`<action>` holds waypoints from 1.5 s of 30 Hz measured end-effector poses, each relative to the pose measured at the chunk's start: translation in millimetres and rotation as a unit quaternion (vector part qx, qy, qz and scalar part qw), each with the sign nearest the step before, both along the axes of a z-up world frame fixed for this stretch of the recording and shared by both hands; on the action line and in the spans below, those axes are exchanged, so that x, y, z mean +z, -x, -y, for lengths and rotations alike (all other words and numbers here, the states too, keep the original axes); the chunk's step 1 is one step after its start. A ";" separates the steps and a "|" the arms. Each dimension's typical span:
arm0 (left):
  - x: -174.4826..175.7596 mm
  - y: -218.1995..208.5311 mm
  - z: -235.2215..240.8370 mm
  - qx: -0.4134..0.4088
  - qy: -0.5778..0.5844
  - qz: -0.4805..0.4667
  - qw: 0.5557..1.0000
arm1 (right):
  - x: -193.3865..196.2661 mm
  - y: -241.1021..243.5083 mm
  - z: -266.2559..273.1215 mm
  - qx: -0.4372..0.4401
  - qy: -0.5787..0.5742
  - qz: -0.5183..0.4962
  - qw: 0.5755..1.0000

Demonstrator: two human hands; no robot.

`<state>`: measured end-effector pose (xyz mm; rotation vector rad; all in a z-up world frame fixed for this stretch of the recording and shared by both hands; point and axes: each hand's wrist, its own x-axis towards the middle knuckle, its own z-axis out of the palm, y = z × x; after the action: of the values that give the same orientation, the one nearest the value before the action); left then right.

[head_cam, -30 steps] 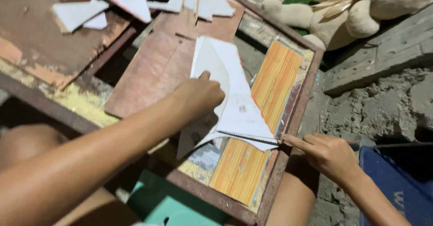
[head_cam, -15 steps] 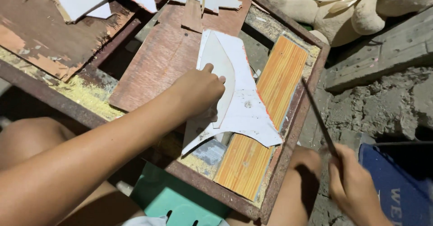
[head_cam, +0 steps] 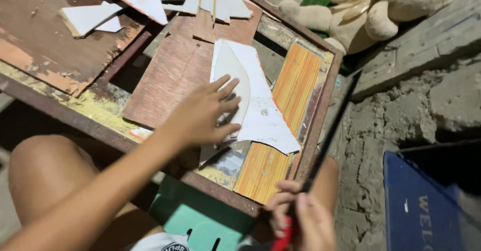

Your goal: Sawing a curved shape out of a white board using a hand saw

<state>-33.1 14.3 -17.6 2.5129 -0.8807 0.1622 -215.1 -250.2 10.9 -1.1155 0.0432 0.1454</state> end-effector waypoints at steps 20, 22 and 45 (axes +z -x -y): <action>-10.6 236.2 -96.8 0.399 0.036 -0.462 0.792 | 30.8 -225.6 -30.5 0.160 0.606 0.180 0.758; -18.4 232.3 -122.1 0.407 -0.010 -0.437 0.802 | 15.7 -257.3 -59.0 0.121 0.556 0.260 0.780; 31.1 123.6 -137.1 0.267 -0.390 -0.280 0.835 | -45.3 -274.7 -115.0 0.087 0.623 0.461 0.626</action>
<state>-156.7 151.4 13.5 3.1912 0.0634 -0.8988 59.6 -135.2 -34.5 -2.4873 -1.0606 -0.3895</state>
